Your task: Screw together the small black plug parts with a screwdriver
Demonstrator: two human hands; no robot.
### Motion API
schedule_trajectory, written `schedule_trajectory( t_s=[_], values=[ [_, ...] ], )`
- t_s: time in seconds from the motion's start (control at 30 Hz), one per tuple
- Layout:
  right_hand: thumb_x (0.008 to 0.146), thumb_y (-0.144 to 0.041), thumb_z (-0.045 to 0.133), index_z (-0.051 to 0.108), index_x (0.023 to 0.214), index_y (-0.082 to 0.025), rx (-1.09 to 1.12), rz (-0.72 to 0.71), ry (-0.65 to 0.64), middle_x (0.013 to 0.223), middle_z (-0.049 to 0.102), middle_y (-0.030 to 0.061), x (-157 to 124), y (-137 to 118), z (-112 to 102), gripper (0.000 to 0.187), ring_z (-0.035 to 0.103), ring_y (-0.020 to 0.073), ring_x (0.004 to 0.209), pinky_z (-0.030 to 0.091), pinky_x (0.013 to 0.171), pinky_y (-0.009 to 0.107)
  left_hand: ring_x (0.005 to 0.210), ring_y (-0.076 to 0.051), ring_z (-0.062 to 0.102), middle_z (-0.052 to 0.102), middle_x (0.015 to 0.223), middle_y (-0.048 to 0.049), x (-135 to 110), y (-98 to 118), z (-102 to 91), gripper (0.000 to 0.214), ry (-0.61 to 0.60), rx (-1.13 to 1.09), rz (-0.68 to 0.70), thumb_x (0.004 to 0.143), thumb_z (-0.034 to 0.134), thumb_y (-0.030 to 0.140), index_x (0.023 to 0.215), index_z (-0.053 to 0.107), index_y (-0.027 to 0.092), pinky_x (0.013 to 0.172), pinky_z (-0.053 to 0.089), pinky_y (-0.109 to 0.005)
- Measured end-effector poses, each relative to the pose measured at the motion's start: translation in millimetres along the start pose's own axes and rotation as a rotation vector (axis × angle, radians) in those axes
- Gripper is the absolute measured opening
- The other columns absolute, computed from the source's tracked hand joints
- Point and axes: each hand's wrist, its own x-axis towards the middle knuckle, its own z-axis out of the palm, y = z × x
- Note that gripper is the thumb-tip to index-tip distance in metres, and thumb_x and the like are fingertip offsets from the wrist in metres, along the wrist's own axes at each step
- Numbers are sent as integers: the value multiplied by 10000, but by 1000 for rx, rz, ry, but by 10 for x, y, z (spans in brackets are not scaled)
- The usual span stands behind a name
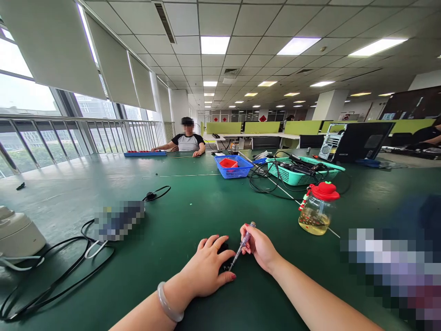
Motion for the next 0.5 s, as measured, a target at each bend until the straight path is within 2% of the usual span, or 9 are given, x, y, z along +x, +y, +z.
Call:
schedule_trajectory(
  t_s=[0.1, 0.23, 0.4, 0.5],
  values=[
    [695, -562, 687, 528, 614, -198, 38, 6, -4, 416, 411, -70, 17, -12, -23, 406, 359, 76, 375, 413, 458, 246, 1299, -314, 383, 422, 1438, -68, -8, 26, -8, 391, 8, 21, 23, 854, 551, 497, 1197, 568, 309, 1042, 353, -536],
    [713, -500, 686, 542, 618, -195, 127, 21, 0, 432, 426, -64, 56, -38, -76, 351, 363, 78, 378, 423, 457, 255, 1240, -290, 443, 454, 1408, -59, -25, 82, -11, 353, 9, 57, -20, 879, 523, 454, 1200, 556, 310, 1011, 382, -501],
    [733, -444, 676, 564, 615, -189, 207, 16, 12, 443, 440, -57, 86, -69, -125, 303, 381, 81, 373, 426, 454, 259, 1203, -276, 479, 482, 1374, -54, -80, 141, -34, 309, 34, 105, -176, 905, 473, 435, 1181, 561, 326, 986, 394, -494],
    [742, -442, 673, 570, 620, -186, 204, 27, 6, 453, 452, -54, 85, -74, -128, 302, 390, 80, 375, 432, 466, 258, 1197, -266, 493, 496, 1361, -49, -188, 90, -86, 284, 33, 118, -240, 914, 457, 416, 1159, 573, 331, 985, 401, -488]
  ],
)
